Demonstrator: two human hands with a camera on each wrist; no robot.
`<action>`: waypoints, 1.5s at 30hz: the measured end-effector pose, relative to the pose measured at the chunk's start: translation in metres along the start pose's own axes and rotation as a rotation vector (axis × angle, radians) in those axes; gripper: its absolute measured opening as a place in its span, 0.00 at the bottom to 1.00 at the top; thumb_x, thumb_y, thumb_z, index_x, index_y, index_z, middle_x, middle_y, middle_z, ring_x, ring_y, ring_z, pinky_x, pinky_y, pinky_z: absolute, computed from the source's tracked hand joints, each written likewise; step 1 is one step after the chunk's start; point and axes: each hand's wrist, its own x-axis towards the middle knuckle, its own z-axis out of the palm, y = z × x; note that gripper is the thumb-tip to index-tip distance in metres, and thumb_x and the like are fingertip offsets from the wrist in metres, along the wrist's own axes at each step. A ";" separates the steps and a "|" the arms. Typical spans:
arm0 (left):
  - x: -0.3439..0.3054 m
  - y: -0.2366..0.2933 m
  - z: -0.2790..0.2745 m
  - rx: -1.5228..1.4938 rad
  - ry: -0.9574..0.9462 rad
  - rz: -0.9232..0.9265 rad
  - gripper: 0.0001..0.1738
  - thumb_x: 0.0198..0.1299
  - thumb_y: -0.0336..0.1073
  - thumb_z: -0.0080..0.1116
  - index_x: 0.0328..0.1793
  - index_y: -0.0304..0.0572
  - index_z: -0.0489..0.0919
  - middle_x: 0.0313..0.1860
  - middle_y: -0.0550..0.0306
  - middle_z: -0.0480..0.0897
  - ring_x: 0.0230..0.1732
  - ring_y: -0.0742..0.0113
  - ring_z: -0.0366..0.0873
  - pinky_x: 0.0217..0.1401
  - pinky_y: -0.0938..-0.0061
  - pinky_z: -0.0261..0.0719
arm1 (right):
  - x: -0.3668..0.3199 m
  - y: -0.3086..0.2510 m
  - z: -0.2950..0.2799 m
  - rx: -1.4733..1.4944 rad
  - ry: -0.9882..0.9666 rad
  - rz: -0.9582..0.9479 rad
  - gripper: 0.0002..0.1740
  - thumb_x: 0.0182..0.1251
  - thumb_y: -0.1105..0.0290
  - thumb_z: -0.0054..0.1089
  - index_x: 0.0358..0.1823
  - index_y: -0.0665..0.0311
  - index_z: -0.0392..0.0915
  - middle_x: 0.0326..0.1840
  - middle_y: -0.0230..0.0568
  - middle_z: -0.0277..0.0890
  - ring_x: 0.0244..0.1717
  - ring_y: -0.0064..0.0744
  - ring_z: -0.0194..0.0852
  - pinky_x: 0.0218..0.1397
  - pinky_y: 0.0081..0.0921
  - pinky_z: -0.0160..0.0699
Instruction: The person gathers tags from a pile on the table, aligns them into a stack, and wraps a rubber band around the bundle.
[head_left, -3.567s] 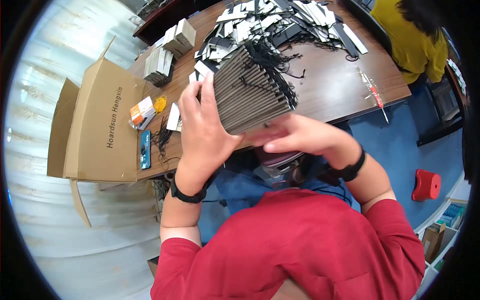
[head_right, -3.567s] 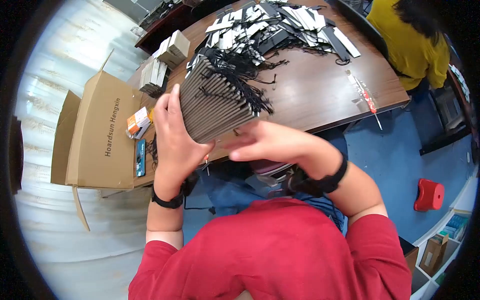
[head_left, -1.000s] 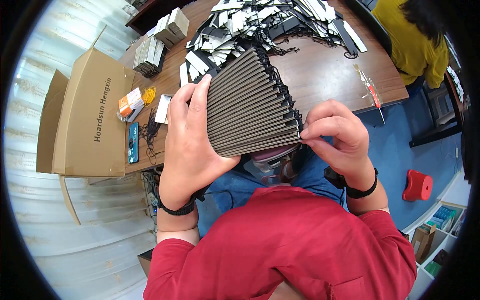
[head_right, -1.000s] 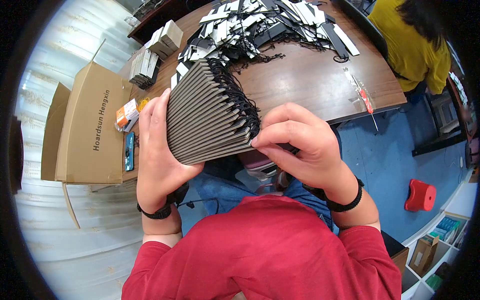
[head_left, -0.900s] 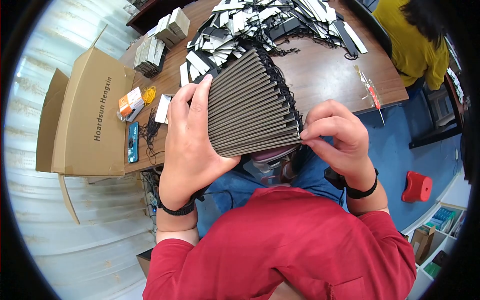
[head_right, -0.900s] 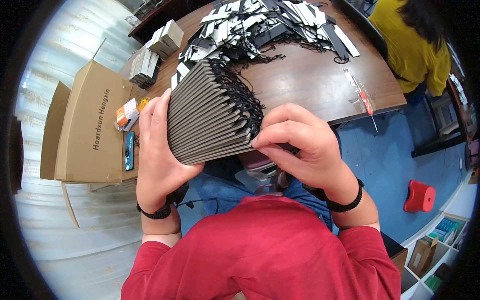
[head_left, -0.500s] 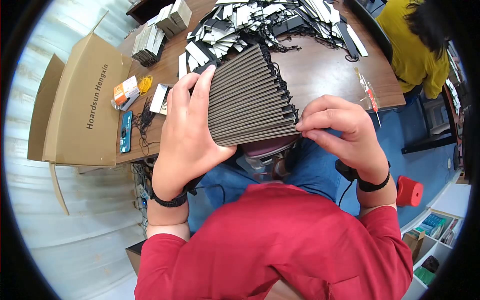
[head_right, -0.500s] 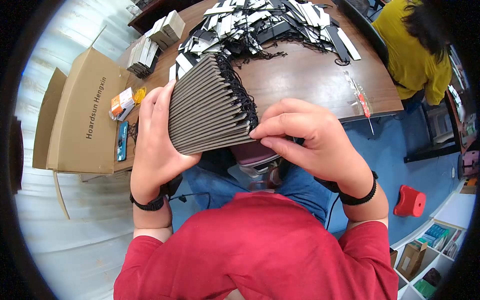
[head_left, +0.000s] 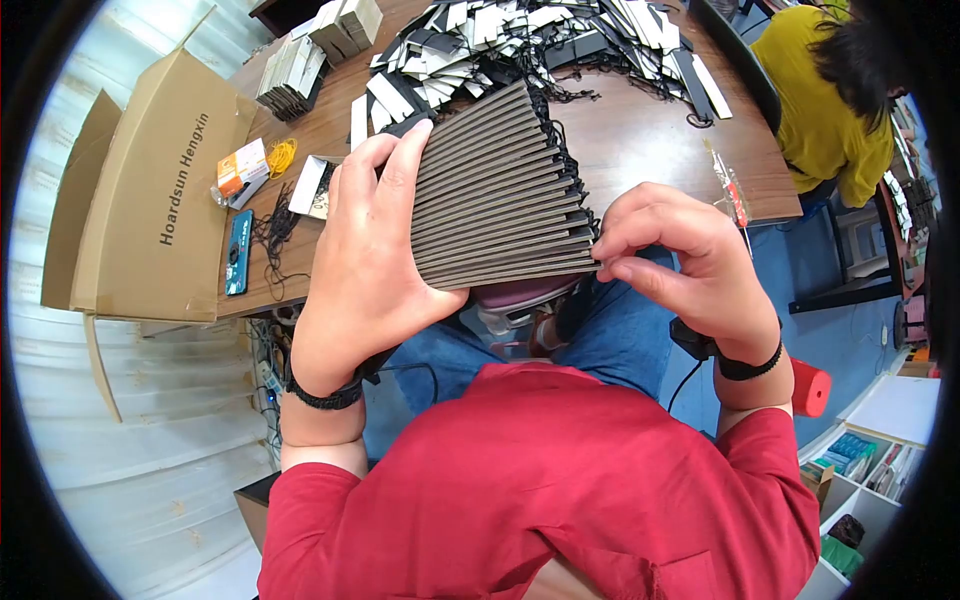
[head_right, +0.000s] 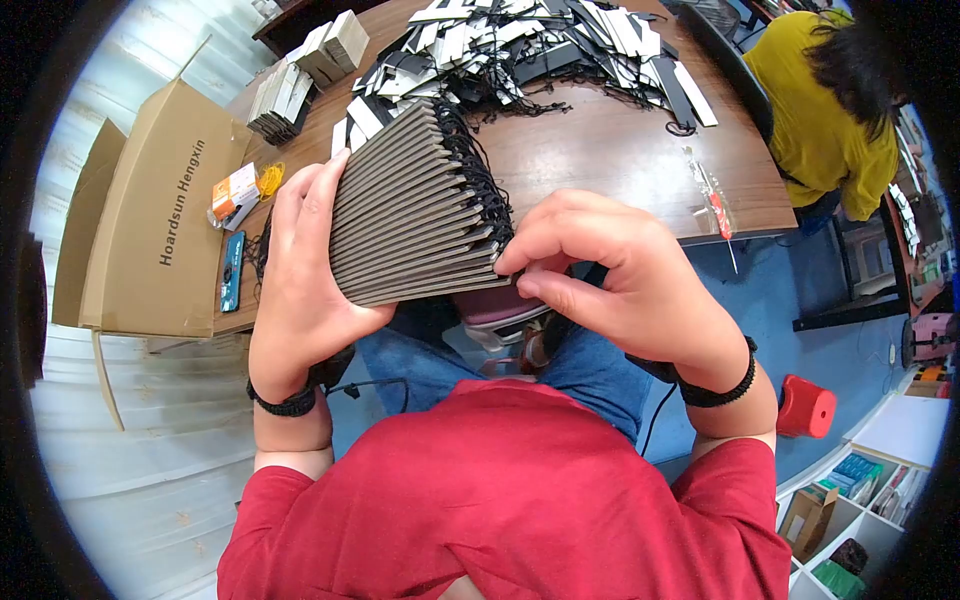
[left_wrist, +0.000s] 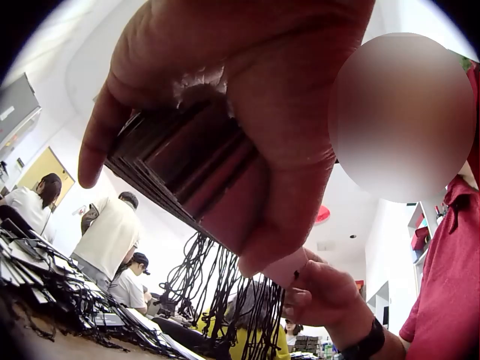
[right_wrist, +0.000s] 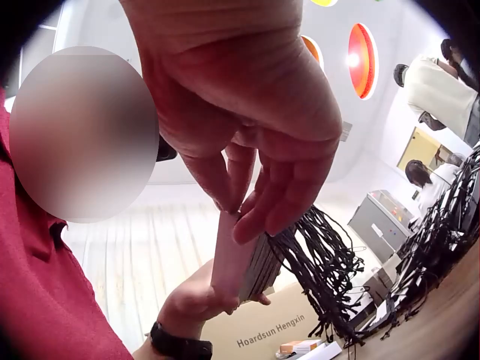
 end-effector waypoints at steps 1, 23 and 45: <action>0.000 -0.001 0.001 -0.002 0.013 0.013 0.56 0.32 0.37 0.76 0.74 0.38 0.63 0.60 0.37 0.67 0.62 0.37 0.67 0.66 0.55 0.68 | 0.000 0.000 0.000 -0.009 -0.004 -0.003 0.11 0.56 0.84 0.66 0.41 0.67 0.83 0.39 0.39 0.81 0.41 0.33 0.79 0.45 0.27 0.78; -0.002 -0.002 -0.001 -0.025 0.030 -0.007 0.57 0.32 0.38 0.76 0.74 0.37 0.63 0.60 0.38 0.68 0.61 0.38 0.67 0.67 0.55 0.67 | -0.001 -0.004 0.002 -0.011 0.044 -0.007 0.12 0.59 0.84 0.63 0.45 0.69 0.83 0.39 0.41 0.82 0.40 0.33 0.80 0.44 0.27 0.78; -0.003 0.000 -0.006 -0.015 0.017 -0.008 0.56 0.33 0.35 0.75 0.74 0.36 0.64 0.63 0.38 0.67 0.65 0.40 0.67 0.70 0.57 0.66 | 0.003 -0.005 -0.002 -0.088 -0.012 -0.101 0.14 0.58 0.87 0.59 0.45 0.69 0.84 0.38 0.41 0.82 0.40 0.32 0.80 0.43 0.25 0.79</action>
